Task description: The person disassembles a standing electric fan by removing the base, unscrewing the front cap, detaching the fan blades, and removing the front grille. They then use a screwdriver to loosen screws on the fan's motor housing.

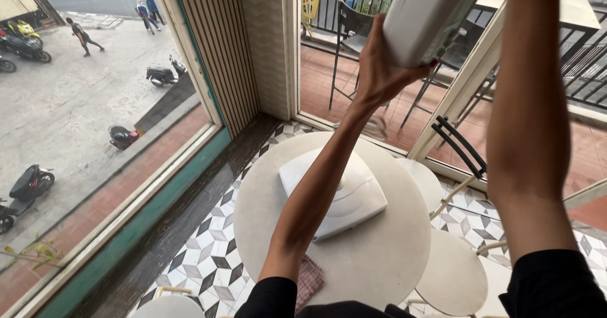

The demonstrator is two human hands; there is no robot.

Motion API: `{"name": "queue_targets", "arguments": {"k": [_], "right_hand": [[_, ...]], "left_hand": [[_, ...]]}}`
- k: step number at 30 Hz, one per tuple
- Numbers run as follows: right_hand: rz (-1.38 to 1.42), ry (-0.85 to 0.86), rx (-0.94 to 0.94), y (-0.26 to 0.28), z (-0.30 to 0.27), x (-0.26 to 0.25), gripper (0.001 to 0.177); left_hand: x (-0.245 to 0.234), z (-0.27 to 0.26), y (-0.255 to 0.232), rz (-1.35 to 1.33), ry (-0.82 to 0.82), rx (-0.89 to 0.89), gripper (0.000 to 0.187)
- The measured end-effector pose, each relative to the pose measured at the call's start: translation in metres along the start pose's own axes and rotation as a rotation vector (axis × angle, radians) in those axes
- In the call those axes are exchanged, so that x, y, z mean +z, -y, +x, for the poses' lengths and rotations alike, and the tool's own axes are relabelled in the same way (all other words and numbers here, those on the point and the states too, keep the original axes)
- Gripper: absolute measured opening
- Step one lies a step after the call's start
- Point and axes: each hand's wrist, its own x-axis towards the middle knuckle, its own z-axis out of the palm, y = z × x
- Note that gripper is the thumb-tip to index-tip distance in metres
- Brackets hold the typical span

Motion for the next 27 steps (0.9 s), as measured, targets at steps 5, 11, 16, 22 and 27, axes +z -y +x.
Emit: {"name": "queue_targets", "arguments": {"k": [5, 11, 16, 22, 27], "right_hand": [[0.375, 0.169, 0.199, -0.025, -0.02, 0.004, 0.03], [0.525, 0.288, 0.318, -0.044, -0.05, 0.003, 0.031], [0.605, 0.399, 0.342, -0.064, -0.083, -0.035, 0.032], [0.739, 0.56, 0.376, -0.034, -0.173, -0.124, 0.035], [0.848, 0.562, 0.48, 0.005, -0.204, -0.165, 0.039]], "left_hand": [[0.021, -0.015, -0.033, -0.045, 0.042, -0.009, 0.119], [0.044, -0.053, -0.048, -0.088, 0.136, -0.007, 0.142], [0.052, -0.097, -0.048, -0.042, 0.137, -0.009, 0.142], [0.072, -0.179, -0.038, -0.072, 0.167, -0.263, 0.139], [0.064, -0.225, -0.026, -0.059, 0.188, -0.352, 0.13]]}}
